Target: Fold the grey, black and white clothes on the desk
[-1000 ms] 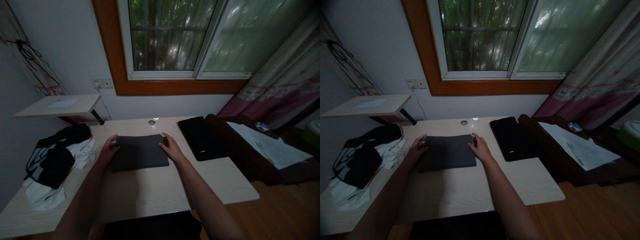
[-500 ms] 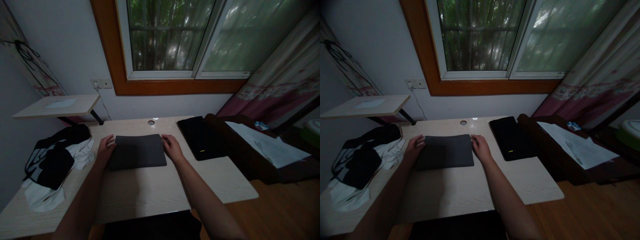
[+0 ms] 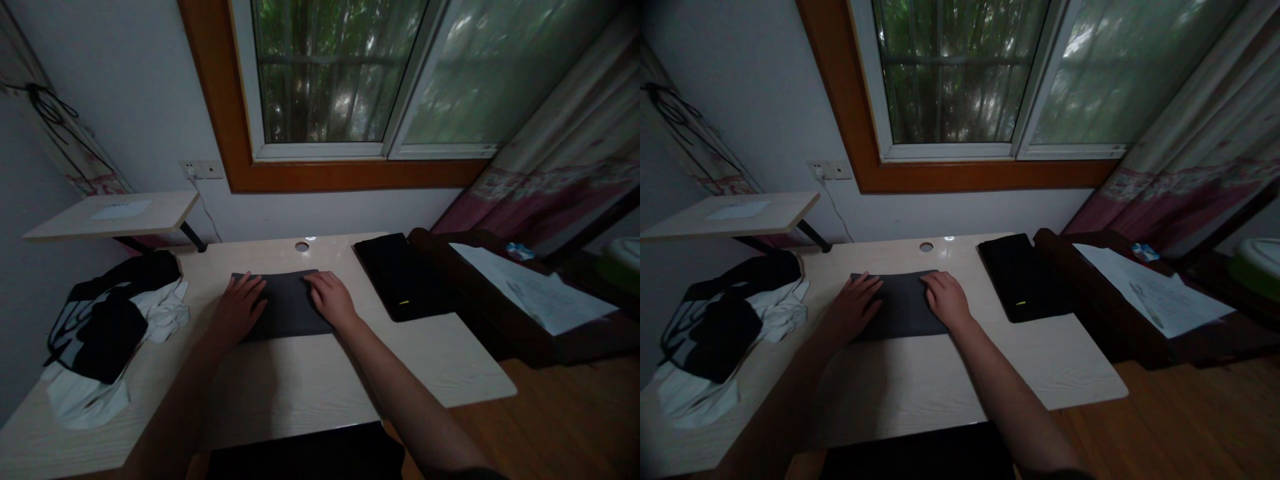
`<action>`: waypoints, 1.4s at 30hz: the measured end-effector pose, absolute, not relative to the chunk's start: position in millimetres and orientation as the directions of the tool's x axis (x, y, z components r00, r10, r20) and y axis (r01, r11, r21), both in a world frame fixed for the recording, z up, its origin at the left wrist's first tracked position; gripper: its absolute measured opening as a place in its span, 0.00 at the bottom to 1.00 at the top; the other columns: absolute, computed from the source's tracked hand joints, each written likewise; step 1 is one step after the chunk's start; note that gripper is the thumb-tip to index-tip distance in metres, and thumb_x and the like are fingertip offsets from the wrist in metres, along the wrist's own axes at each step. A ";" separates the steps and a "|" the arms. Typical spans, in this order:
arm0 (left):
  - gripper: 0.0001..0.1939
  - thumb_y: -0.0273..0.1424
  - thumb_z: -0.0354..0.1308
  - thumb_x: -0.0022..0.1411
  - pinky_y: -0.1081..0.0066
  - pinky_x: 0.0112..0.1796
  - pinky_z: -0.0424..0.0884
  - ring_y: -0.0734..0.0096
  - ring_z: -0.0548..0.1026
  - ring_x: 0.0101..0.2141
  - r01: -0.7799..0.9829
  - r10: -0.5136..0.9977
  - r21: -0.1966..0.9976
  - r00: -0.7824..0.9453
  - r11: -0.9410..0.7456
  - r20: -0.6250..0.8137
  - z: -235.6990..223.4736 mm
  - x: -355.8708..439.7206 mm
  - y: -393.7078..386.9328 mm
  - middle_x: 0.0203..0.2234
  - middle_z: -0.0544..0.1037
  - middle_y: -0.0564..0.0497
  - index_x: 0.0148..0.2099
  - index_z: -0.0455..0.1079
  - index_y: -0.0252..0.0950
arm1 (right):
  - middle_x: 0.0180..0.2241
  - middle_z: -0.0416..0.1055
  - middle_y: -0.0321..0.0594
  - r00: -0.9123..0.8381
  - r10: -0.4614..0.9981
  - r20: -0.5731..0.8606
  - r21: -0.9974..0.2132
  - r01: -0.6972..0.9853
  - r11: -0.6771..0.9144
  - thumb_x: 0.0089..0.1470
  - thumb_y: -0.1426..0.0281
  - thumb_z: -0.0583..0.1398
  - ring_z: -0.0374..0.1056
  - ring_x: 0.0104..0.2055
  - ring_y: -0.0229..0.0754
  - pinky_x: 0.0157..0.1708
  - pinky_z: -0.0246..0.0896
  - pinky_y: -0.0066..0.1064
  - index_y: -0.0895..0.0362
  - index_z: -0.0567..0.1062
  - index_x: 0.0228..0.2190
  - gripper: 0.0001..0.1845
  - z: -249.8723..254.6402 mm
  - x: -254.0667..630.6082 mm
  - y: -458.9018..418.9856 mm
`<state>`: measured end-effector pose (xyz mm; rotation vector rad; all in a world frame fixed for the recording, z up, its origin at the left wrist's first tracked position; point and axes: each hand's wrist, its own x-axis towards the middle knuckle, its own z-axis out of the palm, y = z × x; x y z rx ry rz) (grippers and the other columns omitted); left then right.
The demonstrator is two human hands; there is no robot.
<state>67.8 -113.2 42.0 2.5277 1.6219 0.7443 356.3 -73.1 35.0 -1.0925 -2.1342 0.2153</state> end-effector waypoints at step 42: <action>0.30 0.49 0.71 0.55 0.44 0.62 0.64 0.44 0.61 0.66 0.725 0.739 0.231 0.529 -0.649 0.416 29.7 8.3 -141.2 0.60 0.74 0.45 0.58 0.75 0.46 | 0.57 0.71 0.48 -0.434 0.830 0.350 -0.475 0.681 0.557 0.68 0.57 0.56 0.64 0.61 0.52 0.63 0.58 0.47 0.52 0.71 0.60 0.23 0.6 366.4 -46.5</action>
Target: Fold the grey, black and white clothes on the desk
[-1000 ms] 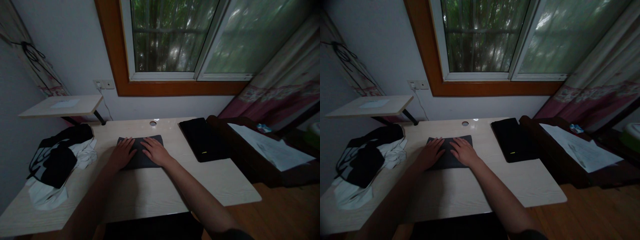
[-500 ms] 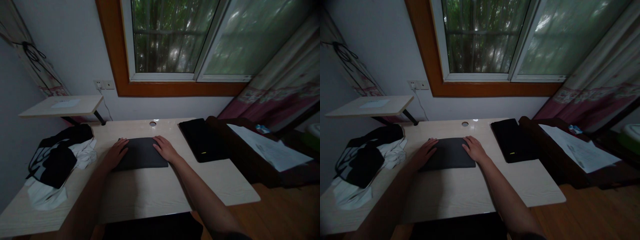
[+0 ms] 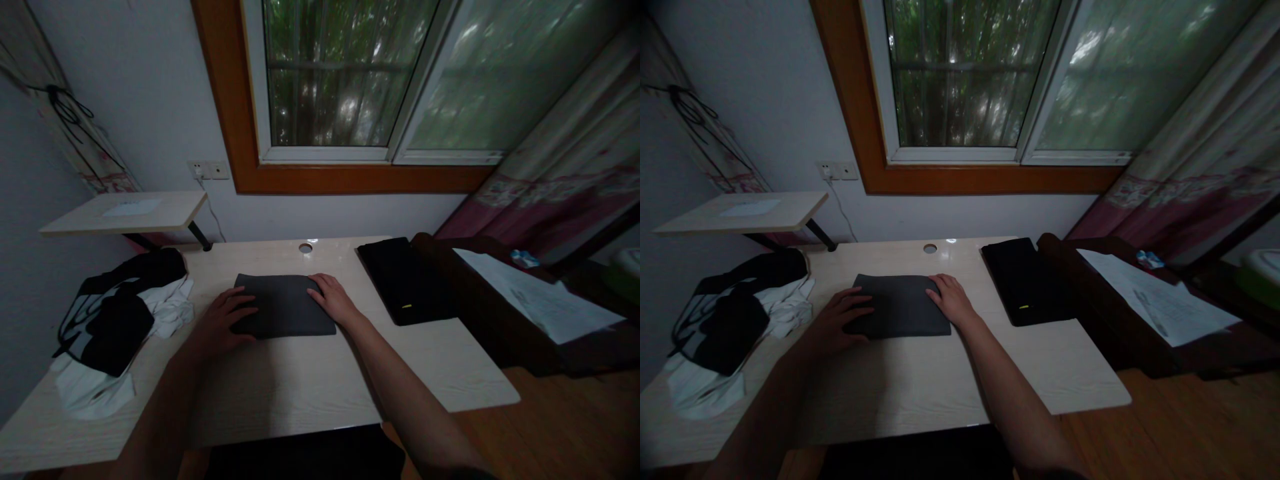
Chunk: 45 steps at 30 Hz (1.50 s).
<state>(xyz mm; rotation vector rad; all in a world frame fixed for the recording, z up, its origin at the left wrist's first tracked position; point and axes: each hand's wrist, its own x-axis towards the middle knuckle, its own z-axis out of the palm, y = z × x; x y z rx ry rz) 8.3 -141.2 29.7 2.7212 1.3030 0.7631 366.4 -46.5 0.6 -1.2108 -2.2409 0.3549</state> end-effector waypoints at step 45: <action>0.51 0.45 0.72 0.52 0.55 0.48 0.77 0.56 0.78 0.50 0.181 0.924 0.982 -0.363 -0.059 0.122 -7.9 74.1 -105.1 0.61 0.65 0.39 0.70 0.48 0.48 | 0.22 0.71 0.39 -0.617 0.744 0.255 -0.827 0.259 0.499 0.63 0.50 0.59 0.73 0.49 0.50 0.55 0.65 0.44 0.51 0.71 0.16 0.28 19.6 375.7 -90.2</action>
